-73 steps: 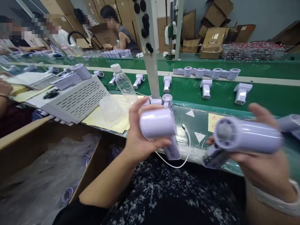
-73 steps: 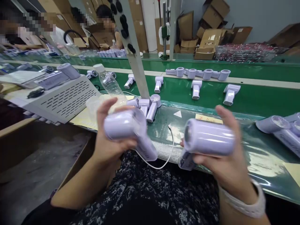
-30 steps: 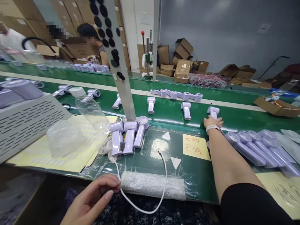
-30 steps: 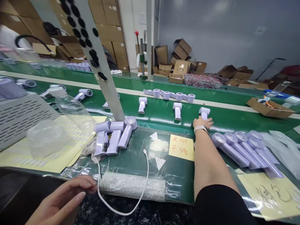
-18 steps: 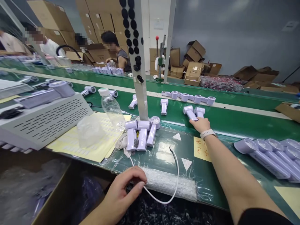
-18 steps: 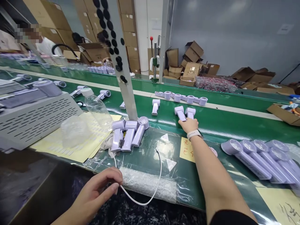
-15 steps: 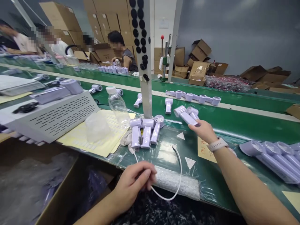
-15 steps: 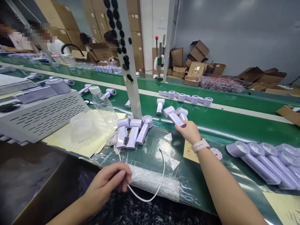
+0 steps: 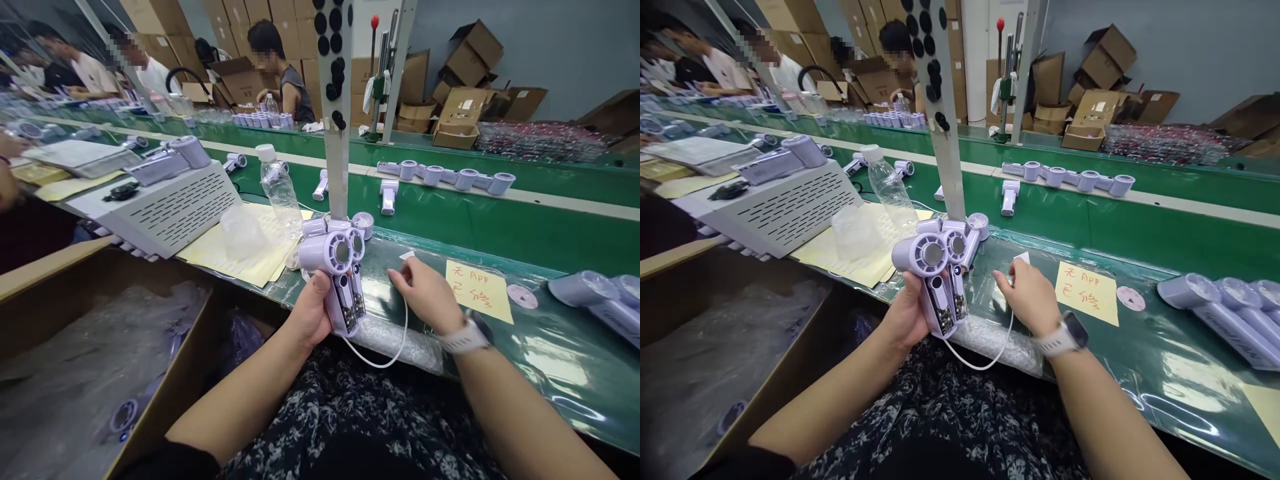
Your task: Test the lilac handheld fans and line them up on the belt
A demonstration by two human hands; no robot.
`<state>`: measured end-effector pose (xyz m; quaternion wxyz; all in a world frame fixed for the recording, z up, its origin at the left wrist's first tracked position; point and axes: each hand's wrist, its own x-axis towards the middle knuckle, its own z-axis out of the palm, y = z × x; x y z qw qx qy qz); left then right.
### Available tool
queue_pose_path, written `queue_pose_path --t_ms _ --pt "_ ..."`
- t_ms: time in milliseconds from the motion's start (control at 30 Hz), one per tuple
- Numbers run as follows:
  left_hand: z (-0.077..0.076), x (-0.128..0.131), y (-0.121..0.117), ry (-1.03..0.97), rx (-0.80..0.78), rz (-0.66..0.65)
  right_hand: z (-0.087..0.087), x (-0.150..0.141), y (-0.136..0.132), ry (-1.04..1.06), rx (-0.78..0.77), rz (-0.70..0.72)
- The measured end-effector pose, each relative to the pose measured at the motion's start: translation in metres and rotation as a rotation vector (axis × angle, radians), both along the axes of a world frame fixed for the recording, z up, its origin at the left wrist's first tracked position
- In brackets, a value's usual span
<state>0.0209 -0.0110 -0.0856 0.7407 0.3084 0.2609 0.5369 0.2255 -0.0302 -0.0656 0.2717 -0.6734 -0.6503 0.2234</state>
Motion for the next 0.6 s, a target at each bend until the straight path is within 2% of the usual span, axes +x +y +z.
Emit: queue_pose_path --t_ms 67,167,267,333,400,500,600 --pt "0.004 -0.003 0.000 0.014 0.064 0.031 -0.007 -0.007 0.007 -0.006 0.000 0.001" --pt "0.017 -0.004 0.001 -0.002 0.096 0.055 -0.007 -0.024 -0.014 0.063 -0.057 0.151" --pt "0.030 -0.003 0.002 -0.066 0.103 0.072 0.001 -0.035 -0.048 0.402 -0.217 0.322" --pt "0.037 0.000 0.001 -0.103 0.129 0.085 0.004 -0.042 -0.062 0.656 -0.278 0.343" --pt "0.042 0.005 0.000 -0.134 0.148 0.078 0.003 -0.049 -0.068 0.762 -0.206 0.287" --pt "0.044 0.013 -0.003 -0.177 0.164 0.039 -0.003 -0.060 -0.069 0.799 -0.041 0.222" --pt "0.041 0.016 -0.006 -0.175 0.187 0.024 -0.004 -0.061 -0.071 0.776 -0.017 0.251"
